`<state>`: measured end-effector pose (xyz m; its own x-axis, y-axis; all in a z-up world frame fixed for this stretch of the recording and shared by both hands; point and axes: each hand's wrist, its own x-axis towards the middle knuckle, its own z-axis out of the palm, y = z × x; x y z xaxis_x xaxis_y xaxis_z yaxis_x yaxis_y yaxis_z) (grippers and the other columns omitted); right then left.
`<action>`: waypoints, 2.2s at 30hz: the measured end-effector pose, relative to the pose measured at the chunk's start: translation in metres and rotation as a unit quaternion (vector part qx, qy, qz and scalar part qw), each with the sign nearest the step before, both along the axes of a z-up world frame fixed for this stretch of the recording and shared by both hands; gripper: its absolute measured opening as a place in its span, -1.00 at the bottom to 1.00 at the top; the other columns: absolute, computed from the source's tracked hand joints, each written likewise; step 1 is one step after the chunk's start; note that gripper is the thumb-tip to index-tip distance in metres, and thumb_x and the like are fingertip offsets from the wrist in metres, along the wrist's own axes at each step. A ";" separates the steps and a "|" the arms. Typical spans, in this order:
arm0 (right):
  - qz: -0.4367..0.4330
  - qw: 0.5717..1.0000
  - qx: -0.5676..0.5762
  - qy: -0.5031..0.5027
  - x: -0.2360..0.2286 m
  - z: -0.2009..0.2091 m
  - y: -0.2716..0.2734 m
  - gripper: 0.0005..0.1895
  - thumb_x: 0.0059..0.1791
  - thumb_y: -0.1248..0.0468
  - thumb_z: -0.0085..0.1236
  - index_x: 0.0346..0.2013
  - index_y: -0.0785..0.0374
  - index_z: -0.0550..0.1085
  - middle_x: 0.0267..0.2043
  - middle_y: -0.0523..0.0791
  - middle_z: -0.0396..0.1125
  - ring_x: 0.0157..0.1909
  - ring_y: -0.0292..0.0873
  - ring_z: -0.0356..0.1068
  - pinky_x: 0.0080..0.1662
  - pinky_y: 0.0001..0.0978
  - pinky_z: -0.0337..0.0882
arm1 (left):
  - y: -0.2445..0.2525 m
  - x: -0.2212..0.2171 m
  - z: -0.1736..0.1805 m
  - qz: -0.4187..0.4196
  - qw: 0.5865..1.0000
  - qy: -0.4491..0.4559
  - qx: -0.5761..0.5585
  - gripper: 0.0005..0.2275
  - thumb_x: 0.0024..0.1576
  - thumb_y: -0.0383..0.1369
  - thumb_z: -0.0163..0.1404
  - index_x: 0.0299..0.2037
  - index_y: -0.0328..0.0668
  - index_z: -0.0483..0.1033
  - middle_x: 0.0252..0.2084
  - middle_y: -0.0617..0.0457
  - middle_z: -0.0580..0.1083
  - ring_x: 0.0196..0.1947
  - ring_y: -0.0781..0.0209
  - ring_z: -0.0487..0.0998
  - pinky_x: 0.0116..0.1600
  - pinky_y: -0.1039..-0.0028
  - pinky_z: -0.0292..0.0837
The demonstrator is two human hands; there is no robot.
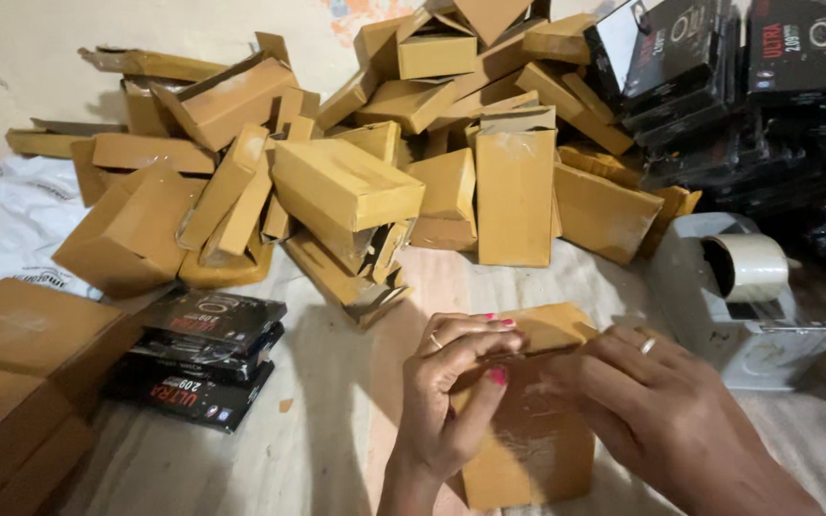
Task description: The person packs smartwatch boxes into small cardboard shipping boxes, closes the flaps, and seals them with clear packing tape using a tape dispenser. The person repeats this process for multiple units.
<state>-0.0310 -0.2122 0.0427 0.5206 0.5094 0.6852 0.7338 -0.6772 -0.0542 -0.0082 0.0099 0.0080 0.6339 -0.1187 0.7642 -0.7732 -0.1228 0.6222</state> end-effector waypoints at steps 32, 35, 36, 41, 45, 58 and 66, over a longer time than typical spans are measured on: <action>0.069 0.987 0.069 -0.127 0.027 -0.005 0.040 -0.67 -0.11 0.26 0.27 -0.08 0.32 0.58 -0.09 -0.03 0.51 0.05 0.00 0.51 0.13 -0.04 0.46 | -0.025 -0.005 -0.004 0.083 0.984 0.080 -0.136 -0.73 0.14 -0.70 -0.04 -0.02 -0.34 0.63 -0.20 -0.07 0.55 -0.42 0.36 0.68 -0.38 0.62 0.59; 0.050 0.986 0.106 -0.120 0.025 -0.016 0.038 -0.68 -0.13 0.25 0.25 -0.12 0.31 0.58 -0.12 -0.04 0.50 0.04 -0.02 0.52 0.14 -0.05 0.46 | -0.028 -0.008 0.001 0.165 0.984 -0.043 -0.048 -0.71 0.05 -0.73 -0.02 -0.05 -0.41 0.60 -0.19 -0.09 0.58 -0.28 0.20 0.63 -0.22 0.50 0.57; 0.045 0.985 0.116 -0.122 0.024 -0.019 0.037 -0.67 -0.14 0.24 0.24 -0.13 0.31 0.58 -0.12 -0.04 0.50 0.04 -0.02 0.52 0.14 -0.04 0.46 | -0.029 -0.008 0.001 0.142 0.987 -0.016 -0.072 -0.71 0.05 -0.73 -0.02 -0.05 -0.41 0.61 -0.16 -0.10 0.57 -0.29 0.22 0.65 -0.24 0.53 0.60; 0.023 0.980 0.147 -0.134 0.022 -0.035 0.040 -0.68 -0.13 0.23 0.28 -0.14 0.32 0.59 -0.13 -0.05 0.52 0.03 -0.04 0.53 0.13 -0.05 0.46 | -0.032 -0.009 -0.007 0.062 0.983 0.082 -0.151 -0.75 0.11 -0.75 -0.01 -0.06 -0.42 0.62 -0.12 -0.13 0.54 -0.39 0.31 0.69 -0.33 0.60 0.61; 0.036 0.974 0.158 -0.158 0.031 -0.034 0.040 -0.76 -0.08 0.27 0.31 -0.16 0.31 0.59 -0.15 -0.05 0.51 0.02 -0.06 0.52 0.12 -0.07 0.47 | -0.032 -0.003 -0.011 0.073 0.986 0.062 -0.134 -0.76 0.12 -0.72 -0.03 -0.07 -0.41 0.63 -0.14 -0.11 0.56 -0.40 0.33 0.66 -0.34 0.62 0.57; 0.067 0.860 0.406 0.301 0.011 -0.084 0.028 -0.26 -0.01 0.28 0.09 0.44 0.30 0.08 0.36 0.08 0.21 0.35 -0.02 0.28 0.21 -0.24 0.33 | -0.015 -0.010 -0.017 0.134 0.985 -0.006 -0.111 -0.81 0.12 -0.60 0.08 -0.08 -0.35 0.62 -0.11 -0.05 0.61 -0.14 0.24 0.58 -0.01 0.49 0.50; 0.148 0.728 0.419 0.522 0.014 -0.099 0.017 0.08 -0.26 0.22 0.48 0.38 0.05 -0.02 -0.04 0.04 0.39 -0.01 -0.10 0.44 -0.08 -0.32 0.50 | 0.037 0.017 -0.063 0.239 0.941 0.114 -0.209 -0.80 0.16 -0.43 0.17 -0.03 -0.27 0.68 -0.13 0.05 0.60 -0.29 0.41 0.52 -0.24 0.63 0.43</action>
<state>-0.0167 -0.1953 -0.0561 0.9328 0.3365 0.1290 0.1031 0.0939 -0.9902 0.0086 0.0469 -0.0550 0.6911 0.5033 0.5188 -0.5328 -0.1304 0.8362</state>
